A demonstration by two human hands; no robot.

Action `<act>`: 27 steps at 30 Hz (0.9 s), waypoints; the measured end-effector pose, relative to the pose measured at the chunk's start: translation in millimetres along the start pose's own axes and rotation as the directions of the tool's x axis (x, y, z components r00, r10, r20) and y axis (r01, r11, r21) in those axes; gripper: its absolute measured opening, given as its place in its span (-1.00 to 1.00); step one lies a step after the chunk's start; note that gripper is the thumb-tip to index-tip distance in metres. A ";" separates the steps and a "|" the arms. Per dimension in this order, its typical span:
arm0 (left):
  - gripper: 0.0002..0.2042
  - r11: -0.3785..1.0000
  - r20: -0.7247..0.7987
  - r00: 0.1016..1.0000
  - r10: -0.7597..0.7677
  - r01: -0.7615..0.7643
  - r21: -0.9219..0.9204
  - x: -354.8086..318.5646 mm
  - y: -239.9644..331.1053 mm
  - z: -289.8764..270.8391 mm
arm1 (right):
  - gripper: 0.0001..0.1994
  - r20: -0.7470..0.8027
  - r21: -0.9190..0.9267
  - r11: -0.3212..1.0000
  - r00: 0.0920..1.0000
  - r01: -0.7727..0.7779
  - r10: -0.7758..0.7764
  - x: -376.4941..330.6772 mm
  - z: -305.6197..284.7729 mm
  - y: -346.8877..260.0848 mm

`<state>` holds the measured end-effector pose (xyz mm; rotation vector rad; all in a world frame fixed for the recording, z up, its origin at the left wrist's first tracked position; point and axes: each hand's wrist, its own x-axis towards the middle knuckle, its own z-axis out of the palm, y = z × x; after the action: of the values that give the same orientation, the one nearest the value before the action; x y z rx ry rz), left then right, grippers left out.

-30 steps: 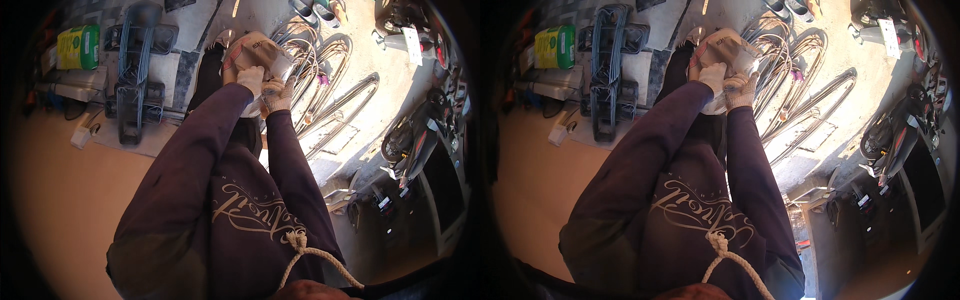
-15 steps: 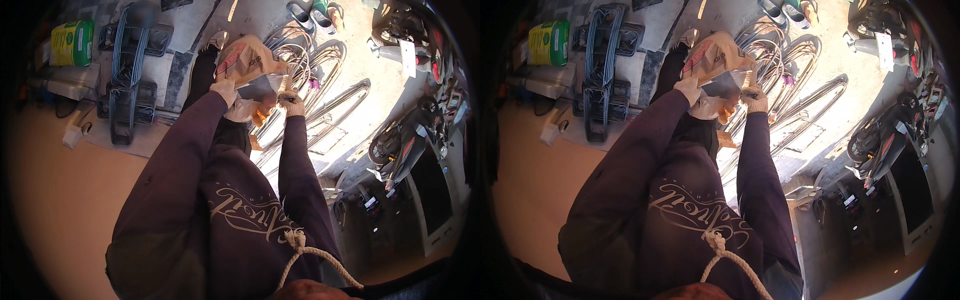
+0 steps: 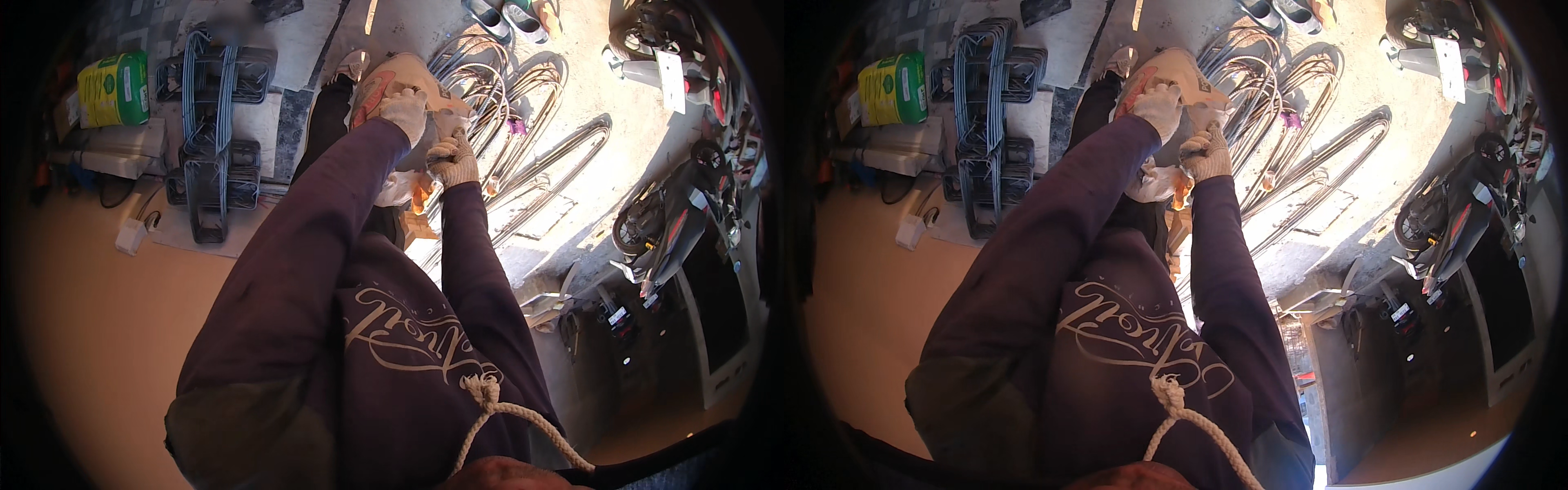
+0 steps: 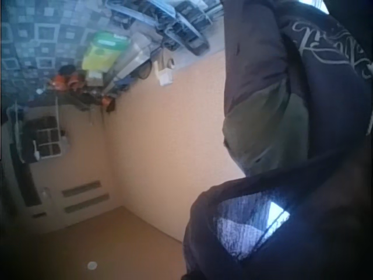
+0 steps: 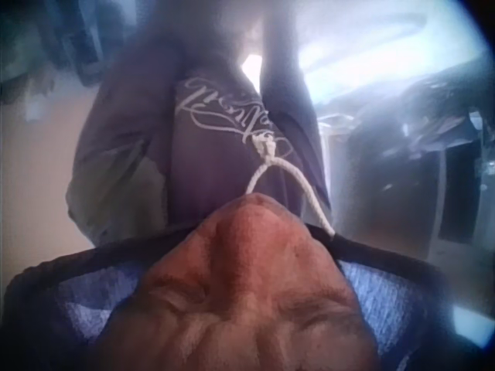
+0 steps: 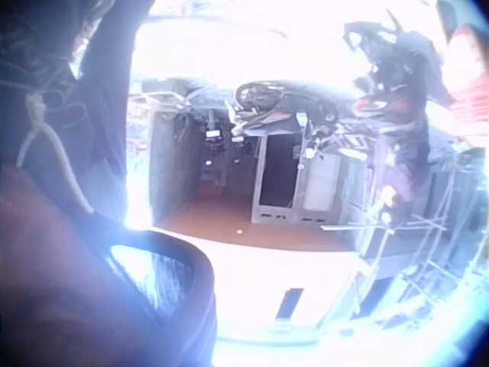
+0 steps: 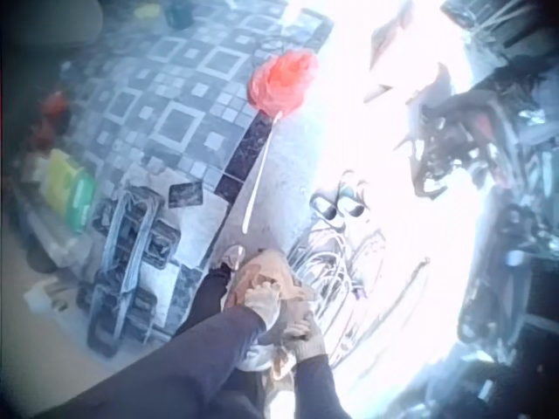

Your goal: The person picks up a metal frame and then opens a bag of cement by hand.

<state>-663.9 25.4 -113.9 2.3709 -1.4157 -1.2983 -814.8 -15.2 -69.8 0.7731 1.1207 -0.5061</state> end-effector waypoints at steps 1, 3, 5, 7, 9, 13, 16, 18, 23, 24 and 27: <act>-0.73 1.000 0.008 1.000 -0.007 0.007 -0.010 0.6 0.1 -0.6 | -0.59 0.041 0.149 0.987 0.998 -0.055 0.049 -8.6 6.7 1.7; -0.75 0.999 0.019 0.999 -0.026 0.026 -0.030 0.8 -1.1 -5.2 | -0.55 0.020 0.179 0.983 0.999 0.042 -0.046 -23.0 3.0 -8.8; -0.75 0.999 0.023 0.999 -0.029 0.029 -0.019 2.6 -1.5 -8.6 | -0.66 0.128 0.126 0.991 0.990 0.035 -0.052 -24.9 -18.3 -21.9; -0.73 1.000 -0.005 1.000 -0.004 0.004 0.000 0.4 1.6 -7.7 | -0.77 0.003 -0.330 0.904 0.958 0.273 -0.288 -36.0 -12.6 -6.9; -0.71 0.999 -0.078 0.996 0.044 -0.042 0.031 -3.1 4.5 -11.8 | -0.72 0.118 -0.823 0.433 0.855 0.369 -0.505 -48.3 -5.8 -0.5; -0.69 0.971 -0.165 0.960 0.224 -0.205 0.125 -3.1 11.6 -18.5 | -0.39 0.448 -0.805 -0.571 0.466 -0.161 -0.763 -59.3 16.2 8.5; -0.73 0.949 -0.089 0.957 0.274 -0.255 0.185 8.2 20.7 -22.0 | -0.37 0.766 -0.514 -0.845 0.363 -0.149 -0.530 -44.6 32.8 11.6; -0.78 0.944 -0.073 0.954 0.292 -0.275 0.185 14.5 24.6 -27.2 | -0.49 0.852 -0.266 -0.941 0.406 -0.208 -0.330 -24.9 49.4 19.4; -0.76 0.922 0.063 0.963 0.262 -0.269 0.278 25.3 28.2 -30.0 | -0.69 0.669 -0.058 -0.959 0.702 -0.278 -0.245 5.5 63.8 3.3; -0.76 0.914 0.064 0.964 0.259 -0.266 0.306 25.0 28.9 -26.7 | -0.74 0.673 -0.043 -0.966 0.707 -0.255 -0.217 0.6 65.4 3.0; -0.77 0.936 0.112 0.963 0.246 -0.266 0.232 26.5 30.5 -40.7 | -0.84 0.726 -0.139 -0.979 0.657 -0.149 -0.203 -2.3 50.8 -6.9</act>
<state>-650.6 -25.2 -90.3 2.1917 -1.9377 -1.2258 -789.9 -58.5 -58.2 -2.3769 1.2346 0.5337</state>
